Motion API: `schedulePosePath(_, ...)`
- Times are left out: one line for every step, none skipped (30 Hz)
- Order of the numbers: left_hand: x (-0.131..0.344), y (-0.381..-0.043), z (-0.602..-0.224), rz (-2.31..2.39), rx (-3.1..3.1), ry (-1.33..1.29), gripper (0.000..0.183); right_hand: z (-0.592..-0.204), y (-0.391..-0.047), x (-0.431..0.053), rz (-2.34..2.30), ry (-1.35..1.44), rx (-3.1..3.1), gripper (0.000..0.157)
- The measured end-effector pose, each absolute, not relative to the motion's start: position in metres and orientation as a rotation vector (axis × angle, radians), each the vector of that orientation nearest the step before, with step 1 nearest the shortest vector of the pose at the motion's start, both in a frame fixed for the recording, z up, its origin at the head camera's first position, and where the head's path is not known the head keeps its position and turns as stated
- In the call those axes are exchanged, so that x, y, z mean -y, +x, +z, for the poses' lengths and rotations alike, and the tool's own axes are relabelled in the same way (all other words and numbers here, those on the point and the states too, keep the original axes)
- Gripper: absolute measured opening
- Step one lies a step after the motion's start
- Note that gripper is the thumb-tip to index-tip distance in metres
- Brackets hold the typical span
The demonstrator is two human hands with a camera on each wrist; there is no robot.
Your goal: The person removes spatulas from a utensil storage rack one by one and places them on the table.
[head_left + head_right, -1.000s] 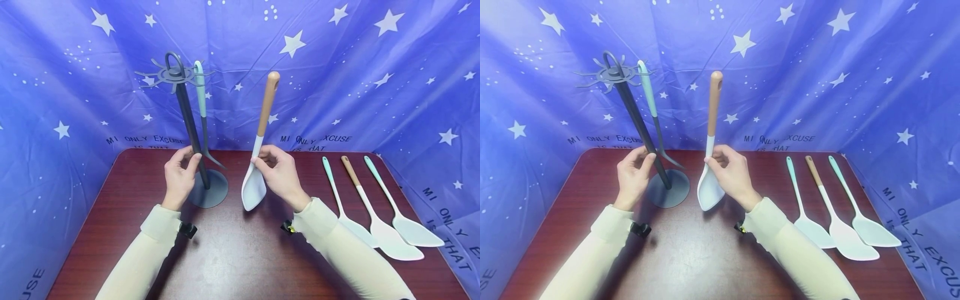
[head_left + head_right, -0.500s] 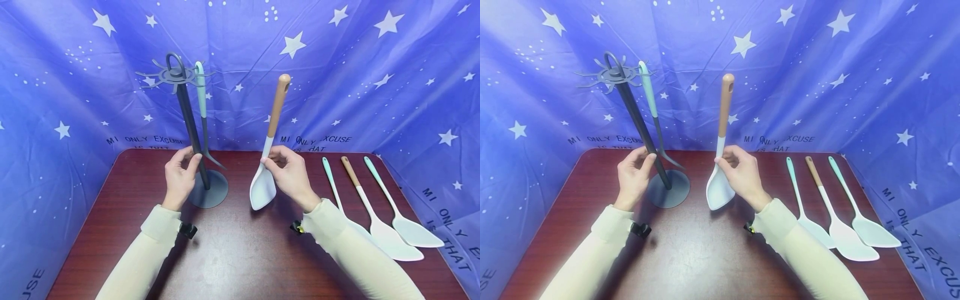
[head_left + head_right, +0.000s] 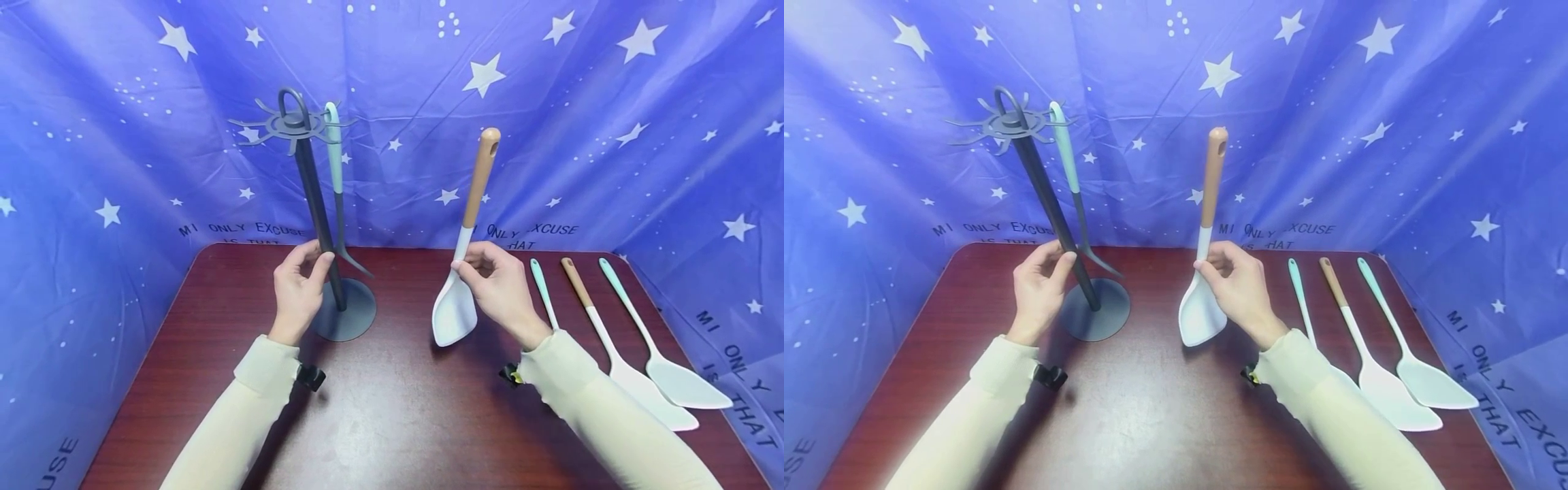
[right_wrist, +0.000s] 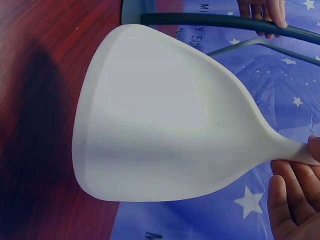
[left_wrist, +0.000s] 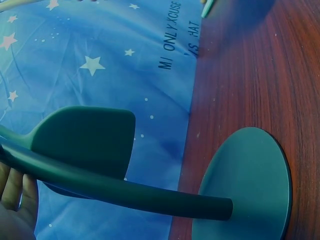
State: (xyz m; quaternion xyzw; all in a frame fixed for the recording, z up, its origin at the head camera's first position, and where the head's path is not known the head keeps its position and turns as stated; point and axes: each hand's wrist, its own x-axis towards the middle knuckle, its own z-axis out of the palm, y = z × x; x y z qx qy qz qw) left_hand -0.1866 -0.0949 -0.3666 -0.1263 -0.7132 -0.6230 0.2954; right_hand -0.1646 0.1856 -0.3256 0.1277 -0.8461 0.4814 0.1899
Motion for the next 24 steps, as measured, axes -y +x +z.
schedulePosePath(0.095,-0.187,-0.367,-1.660,1.895,-0.338,0.019,-0.325,-0.164,-0.188,1.342,0.355,2.387,0.012)
schedulePosePath(0.095,-0.187,-0.367,-1.661,1.894,-0.338,0.019,-0.325,-0.164,-0.190,1.329,0.356,2.396,0.013)
schedulePosePath(0.095,-0.187,-0.368,-1.660,1.894,-0.340,0.019,-0.325,-0.164,-0.192,1.326,0.352,2.401,0.013)
schedulePosePath(0.095,-0.187,-0.368,-1.660,1.893,-0.341,0.019,-0.325,-0.164,-0.193,1.321,0.350,2.407,0.013)
schedulePosePath(0.095,-0.187,-0.368,-1.660,1.892,-0.341,0.019,-0.325,-0.164,-0.195,1.316,0.345,2.414,0.013)
schedulePosePath(0.095,-0.187,-0.368,-1.662,1.890,-0.341,0.018,-0.325,-0.164,-0.196,1.312,0.341,2.419,0.013)
schedulePosePath(0.095,-0.188,-0.368,-1.667,1.887,-0.341,0.018,-0.325,-0.164,-0.198,1.311,0.340,2.423,0.013)
schedulePosePath(0.095,-0.188,-0.368,-1.671,1.885,-0.341,0.018,-0.325,-0.164,-0.199,1.313,0.338,2.425,0.013)
schedulePosePath(0.095,-0.188,-0.368,-1.673,1.884,-0.342,0.018,-0.326,-0.165,-0.200,1.314,0.334,2.428,0.013)
schedulePosePath(0.095,-0.188,-0.368,-1.679,1.880,-0.345,0.018,-0.326,-0.165,-0.201,1.309,0.333,2.430,0.013)
schedulePosePath(0.095,-0.188,-0.368,-1.681,1.878,-0.346,0.018,-0.328,-0.165,-0.203,1.304,0.331,2.432,0.013)
schedulePosePath(0.095,-0.188,-0.368,-1.684,1.875,-0.350,0.019,-0.330,-0.165,-0.204,1.298,0.332,2.433,0.013)
schedulePosePath(0.095,-0.188,-0.368,-1.685,1.872,-0.352,0.019,-0.333,-0.167,-0.207,1.292,0.333,2.434,0.013)
schedulePosePath(0.095,-0.188,-0.368,-1.681,1.872,-0.353,0.018,-0.337,-0.168,-0.210,1.290,0.331,2.437,0.013)
schedulePosePath(0.095,-0.188,-0.368,-1.681,1.871,-0.354,0.018,-0.341,-0.170,-0.213,1.286,0.329,2.441,0.014)
schedulePosePath(0.095,-0.188,-0.368,-1.682,1.868,-0.355,0.018,-0.346,-0.171,-0.216,1.281,0.325,2.445,0.014)
schedulePosePath(0.095,-0.188,-0.368,-1.680,1.868,-0.355,0.018,-0.349,-0.173,-0.220,1.273,0.319,2.451,0.014)
schedulePosePath(0.095,-0.188,-0.368,-1.682,1.866,-0.356,0.018,-0.353,-0.174,-0.222,1.265,0.313,2.458,0.014)
schedulePosePath(0.095,-0.188,-0.368,-1.680,1.867,-0.355,0.018,-0.357,-0.175,-0.225,1.266,0.306,2.462,0.014)
schedulePosePath(0.095,-0.188,-0.368,-1.680,1.866,-0.355,0.018,-0.359,-0.176,-0.228,1.264,0.300,2.468,0.014)
schedulePosePath(0.095,-0.188,-0.368,-1.680,1.866,-0.354,0.018,-0.361,-0.176,-0.229,1.258,0.295,2.471,0.014)
schedulePosePath(0.095,-0.188,-0.368,-1.680,1.866,-0.356,0.018,-0.362,-0.176,-0.231,1.249,0.296,2.473,0.014)
schedulePosePath(0.095,-0.187,-0.367,-1.677,1.868,-0.355,0.018,-0.362,-0.175,-0.232,1.247,0.291,2.475,0.014)
schedulePosePath(0.095,-0.187,-0.367,-1.677,1.869,-0.354,0.018,-0.363,-0.175,-0.233,1.247,0.289,2.476,0.014)
